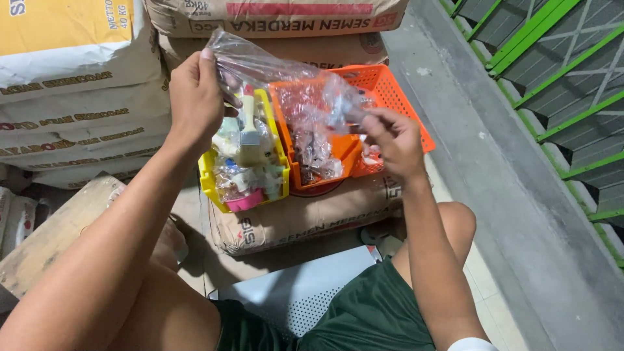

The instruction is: A person sits and uses a paintbrush to inspect and clean various plastic plumbing fixtures, moving them between plastic bins.

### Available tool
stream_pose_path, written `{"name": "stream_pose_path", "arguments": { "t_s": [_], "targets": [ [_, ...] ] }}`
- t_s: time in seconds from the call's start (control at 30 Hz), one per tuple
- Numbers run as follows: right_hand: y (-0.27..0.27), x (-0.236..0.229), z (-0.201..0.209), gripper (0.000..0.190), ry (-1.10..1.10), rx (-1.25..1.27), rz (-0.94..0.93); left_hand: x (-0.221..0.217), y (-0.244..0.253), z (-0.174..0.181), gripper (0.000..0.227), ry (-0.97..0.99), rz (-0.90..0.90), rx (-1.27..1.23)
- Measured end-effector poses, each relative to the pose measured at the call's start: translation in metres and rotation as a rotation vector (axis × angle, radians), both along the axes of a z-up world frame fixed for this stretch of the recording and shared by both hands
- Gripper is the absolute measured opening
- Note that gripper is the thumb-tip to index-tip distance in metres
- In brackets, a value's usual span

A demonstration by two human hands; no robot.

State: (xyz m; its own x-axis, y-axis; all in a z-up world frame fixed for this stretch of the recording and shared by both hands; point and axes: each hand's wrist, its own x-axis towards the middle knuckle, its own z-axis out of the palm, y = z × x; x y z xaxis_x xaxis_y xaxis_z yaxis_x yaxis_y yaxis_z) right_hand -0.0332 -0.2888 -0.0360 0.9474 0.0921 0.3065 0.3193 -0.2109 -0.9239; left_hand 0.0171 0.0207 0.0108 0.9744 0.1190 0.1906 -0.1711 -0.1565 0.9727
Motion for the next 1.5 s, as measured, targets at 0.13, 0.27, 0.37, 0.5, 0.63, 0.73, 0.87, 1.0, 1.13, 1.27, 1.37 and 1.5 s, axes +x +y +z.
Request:
{"name": "stream_pose_path", "arguments": {
  "t_s": [0.13,0.27,0.37,0.5,0.63,0.73,0.87,1.0,1.13,1.27,1.37,1.5],
  "targets": [
    [-0.022,0.011,-0.01,0.027,-0.067,0.234,-0.158,0.011,0.0,-0.014,0.038,0.023,0.085,0.089],
    [-0.038,0.021,-0.009,0.031,-0.051,0.498,-0.436,0.034,0.002,-0.038,0.037,-0.009,0.154,0.284],
    [-0.034,0.019,-0.003,0.036,-0.048,0.659,-0.534,0.051,-0.019,-0.069,0.032,-0.063,0.15,0.335],
    [-0.012,0.01,0.01,0.034,-0.101,0.813,-0.436,0.034,-0.076,-0.084,0.026,-0.077,0.113,0.431],
    [0.01,-0.025,0.039,0.033,-0.024,0.802,-0.105,0.047,-0.104,-0.108,0.035,-0.1,-0.051,0.864],
    [0.004,-0.052,0.041,0.029,-0.048,0.756,0.29,0.044,-0.108,-0.101,0.067,-0.158,0.025,1.263],
    [0.019,-0.106,0.067,0.026,-0.136,0.86,0.86,0.038,-0.095,-0.075,0.103,0.062,0.035,1.374],
    [0.016,-0.11,0.064,0.025,-0.151,0.827,0.896,0.022,-0.058,-0.024,0.103,0.139,-0.042,1.265],
    [0.012,-0.114,0.059,0.024,-0.202,0.787,0.928,0.006,-0.006,-0.027,0.076,0.064,-0.251,1.237],
    [0.013,-0.118,0.049,0.024,-0.243,0.756,0.954,-0.03,0.019,-0.003,0.053,0.374,-0.536,1.097],
    [0.017,-0.116,0.041,0.023,-0.257,0.723,1.002,-0.027,0.031,-0.024,0.051,0.37,-0.464,1.141],
    [0.023,-0.116,0.042,0.023,-0.279,0.657,1.078,-0.02,0.033,-0.052,0.048,0.292,-0.298,1.301]
  ]
}}
